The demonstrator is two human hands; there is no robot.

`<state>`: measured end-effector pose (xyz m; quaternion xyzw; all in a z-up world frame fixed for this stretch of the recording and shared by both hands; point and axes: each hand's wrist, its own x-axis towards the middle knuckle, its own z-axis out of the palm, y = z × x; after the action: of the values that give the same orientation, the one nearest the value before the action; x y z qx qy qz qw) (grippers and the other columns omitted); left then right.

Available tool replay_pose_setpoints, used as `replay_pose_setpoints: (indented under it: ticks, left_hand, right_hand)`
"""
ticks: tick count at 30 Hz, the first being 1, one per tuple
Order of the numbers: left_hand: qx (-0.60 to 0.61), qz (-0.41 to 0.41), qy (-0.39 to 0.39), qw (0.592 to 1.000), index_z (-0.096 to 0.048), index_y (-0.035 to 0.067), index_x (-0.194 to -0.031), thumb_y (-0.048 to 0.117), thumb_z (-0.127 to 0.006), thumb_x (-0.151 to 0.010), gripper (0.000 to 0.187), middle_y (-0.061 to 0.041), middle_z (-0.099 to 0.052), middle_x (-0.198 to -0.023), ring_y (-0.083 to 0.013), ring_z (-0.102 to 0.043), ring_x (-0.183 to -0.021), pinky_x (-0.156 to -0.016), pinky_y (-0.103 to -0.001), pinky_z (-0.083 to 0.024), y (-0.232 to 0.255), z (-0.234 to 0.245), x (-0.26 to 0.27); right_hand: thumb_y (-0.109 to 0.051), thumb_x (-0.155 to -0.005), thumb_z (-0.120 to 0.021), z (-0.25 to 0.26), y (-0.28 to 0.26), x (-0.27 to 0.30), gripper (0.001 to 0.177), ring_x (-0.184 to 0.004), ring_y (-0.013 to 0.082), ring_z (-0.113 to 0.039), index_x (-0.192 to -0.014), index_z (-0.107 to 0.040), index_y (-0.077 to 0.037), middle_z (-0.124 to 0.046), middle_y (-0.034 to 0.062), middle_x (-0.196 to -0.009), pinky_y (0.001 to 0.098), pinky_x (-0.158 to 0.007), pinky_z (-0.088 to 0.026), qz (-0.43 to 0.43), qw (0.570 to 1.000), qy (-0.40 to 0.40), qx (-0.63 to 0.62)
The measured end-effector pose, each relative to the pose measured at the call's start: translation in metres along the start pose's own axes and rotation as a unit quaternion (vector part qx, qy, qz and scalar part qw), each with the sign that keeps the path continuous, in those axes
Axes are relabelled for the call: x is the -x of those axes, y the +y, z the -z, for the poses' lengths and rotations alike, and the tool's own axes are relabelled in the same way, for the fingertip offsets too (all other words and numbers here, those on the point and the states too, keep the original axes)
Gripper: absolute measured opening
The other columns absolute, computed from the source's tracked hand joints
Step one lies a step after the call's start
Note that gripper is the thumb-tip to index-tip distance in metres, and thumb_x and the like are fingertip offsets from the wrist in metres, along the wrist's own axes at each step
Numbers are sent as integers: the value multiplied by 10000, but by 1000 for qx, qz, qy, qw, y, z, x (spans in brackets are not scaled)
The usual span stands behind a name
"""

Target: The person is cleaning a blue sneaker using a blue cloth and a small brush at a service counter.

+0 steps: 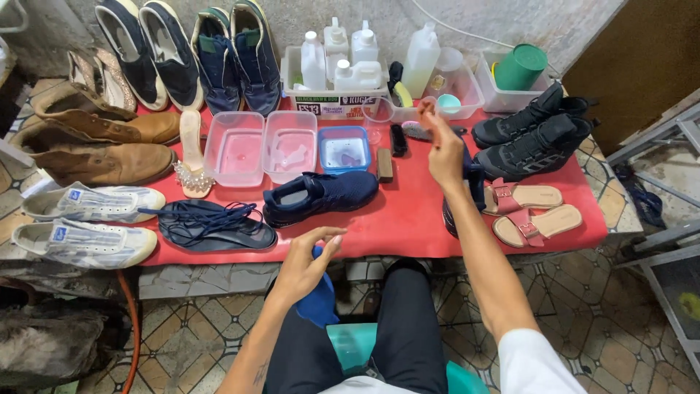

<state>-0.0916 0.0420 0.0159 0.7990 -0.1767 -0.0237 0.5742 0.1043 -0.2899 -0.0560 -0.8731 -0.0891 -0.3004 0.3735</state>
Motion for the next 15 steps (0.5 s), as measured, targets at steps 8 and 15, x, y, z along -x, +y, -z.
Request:
replay_pose_setpoints:
  ticks: [8,15]
  left_hand:
    - [1,24,-3,1000,-746,50,-1144,228,-582,-1004,280,-155,-728,-758,-307,-708,-791,-797,-442,-564,-8,4,2]
    - [19,9,26,999,-660,72,-1178,323,-600,-1003,312,-159,-598,-792,-326,-641,-830,-800,-486,-515,-6,1,-11]
  right_hand:
    - [-72,-767,-688,-102,148,47,1025,-1450,498,-377,-1638,-148,-91,-32,208,-1707,668,-1136,-391,-141,881,-375,252]
    - [-227,-952,-600,-41,45,67,491,-1151,453,-632,-1424,-501,-132,-585,169,-1321,566,-949,-518,-142,952,-245,114]
